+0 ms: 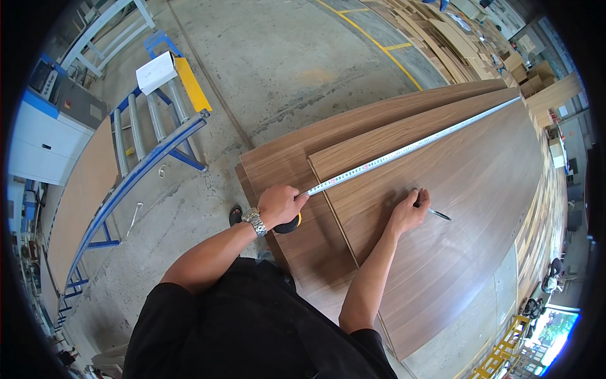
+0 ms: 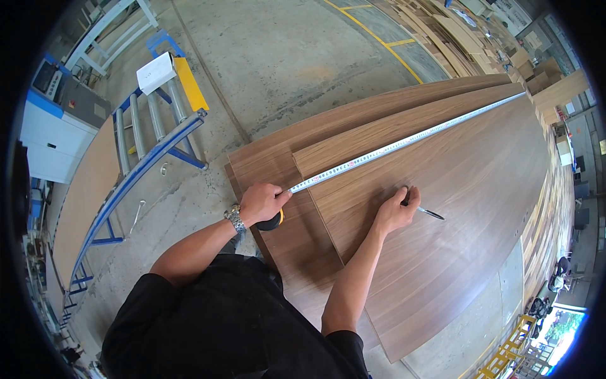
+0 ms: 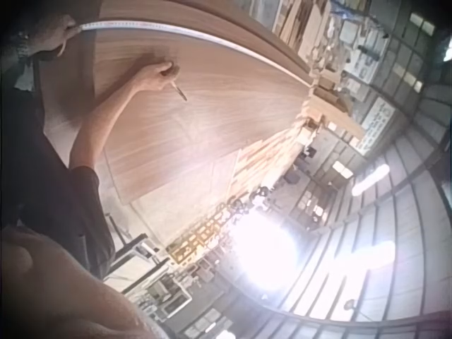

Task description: Measuring large wood panels with a tape measure, marking them with a pen, and then moving and stacking them.

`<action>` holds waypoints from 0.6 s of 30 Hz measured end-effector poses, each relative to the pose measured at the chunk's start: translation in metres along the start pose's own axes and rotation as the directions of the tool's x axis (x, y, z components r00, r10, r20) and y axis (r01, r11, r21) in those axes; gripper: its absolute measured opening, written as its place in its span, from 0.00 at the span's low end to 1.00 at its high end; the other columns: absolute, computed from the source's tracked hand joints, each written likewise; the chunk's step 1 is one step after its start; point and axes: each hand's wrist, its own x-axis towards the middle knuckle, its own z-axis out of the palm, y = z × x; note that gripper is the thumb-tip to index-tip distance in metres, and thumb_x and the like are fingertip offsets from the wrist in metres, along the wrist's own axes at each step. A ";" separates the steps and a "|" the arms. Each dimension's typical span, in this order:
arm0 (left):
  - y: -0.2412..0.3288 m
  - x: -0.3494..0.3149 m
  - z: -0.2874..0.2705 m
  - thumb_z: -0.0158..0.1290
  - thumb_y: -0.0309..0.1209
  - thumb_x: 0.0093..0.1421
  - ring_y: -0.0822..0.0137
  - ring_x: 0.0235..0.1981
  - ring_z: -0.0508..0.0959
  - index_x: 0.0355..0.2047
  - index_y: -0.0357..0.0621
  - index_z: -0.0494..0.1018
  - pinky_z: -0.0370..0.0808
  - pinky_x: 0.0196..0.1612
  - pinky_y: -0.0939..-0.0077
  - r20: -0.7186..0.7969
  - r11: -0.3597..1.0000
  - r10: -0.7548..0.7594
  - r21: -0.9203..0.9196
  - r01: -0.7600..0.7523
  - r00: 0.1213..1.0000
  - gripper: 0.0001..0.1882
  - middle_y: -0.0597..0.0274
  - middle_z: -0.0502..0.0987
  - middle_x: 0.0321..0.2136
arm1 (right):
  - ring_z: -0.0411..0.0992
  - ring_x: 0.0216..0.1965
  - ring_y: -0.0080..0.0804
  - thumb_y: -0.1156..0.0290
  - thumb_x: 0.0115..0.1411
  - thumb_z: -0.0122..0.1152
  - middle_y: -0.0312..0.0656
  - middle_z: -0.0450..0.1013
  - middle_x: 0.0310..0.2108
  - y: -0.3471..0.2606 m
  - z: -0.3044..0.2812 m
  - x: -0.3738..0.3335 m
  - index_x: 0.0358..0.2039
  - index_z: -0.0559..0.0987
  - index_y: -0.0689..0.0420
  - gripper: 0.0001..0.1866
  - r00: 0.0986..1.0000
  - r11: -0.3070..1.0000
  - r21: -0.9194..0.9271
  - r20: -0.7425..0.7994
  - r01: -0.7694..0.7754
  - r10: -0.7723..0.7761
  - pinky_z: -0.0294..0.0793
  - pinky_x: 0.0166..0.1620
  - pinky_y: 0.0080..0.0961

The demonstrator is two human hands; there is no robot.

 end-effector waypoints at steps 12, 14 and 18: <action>-0.001 0.000 0.001 0.55 0.51 0.60 0.45 0.20 0.76 0.16 0.42 0.76 0.71 0.24 0.53 -0.016 1.000 0.013 -0.003 -0.013 1.000 0.26 0.46 0.74 0.16 | 0.76 0.51 0.39 0.66 0.63 0.59 0.47 0.79 0.49 -0.004 -0.001 -0.001 0.52 0.77 0.62 0.20 0.999 0.999 0.018 0.014 -0.042 0.042 0.72 0.55 0.33; -0.001 0.000 0.001 0.55 0.50 0.60 0.45 0.20 0.76 0.16 0.41 0.76 0.71 0.24 0.53 -0.029 1.000 0.025 -0.005 -0.025 0.999 0.26 0.46 0.74 0.16 | 0.76 0.51 0.39 0.66 0.63 0.59 0.47 0.79 0.49 -0.003 -0.001 0.000 0.53 0.77 0.62 0.20 0.999 0.999 0.021 0.020 -0.049 0.049 0.72 0.55 0.32; -0.001 0.000 0.002 0.55 0.51 0.60 0.45 0.20 0.76 0.16 0.41 0.76 0.72 0.24 0.53 -0.015 1.000 0.006 0.007 -0.006 1.000 0.26 0.46 0.74 0.16 | 0.77 0.48 0.40 0.65 0.63 0.58 0.48 0.78 0.47 0.001 0.001 0.001 0.52 0.77 0.63 0.20 1.000 1.000 0.009 -0.004 0.000 0.000 0.74 0.53 0.34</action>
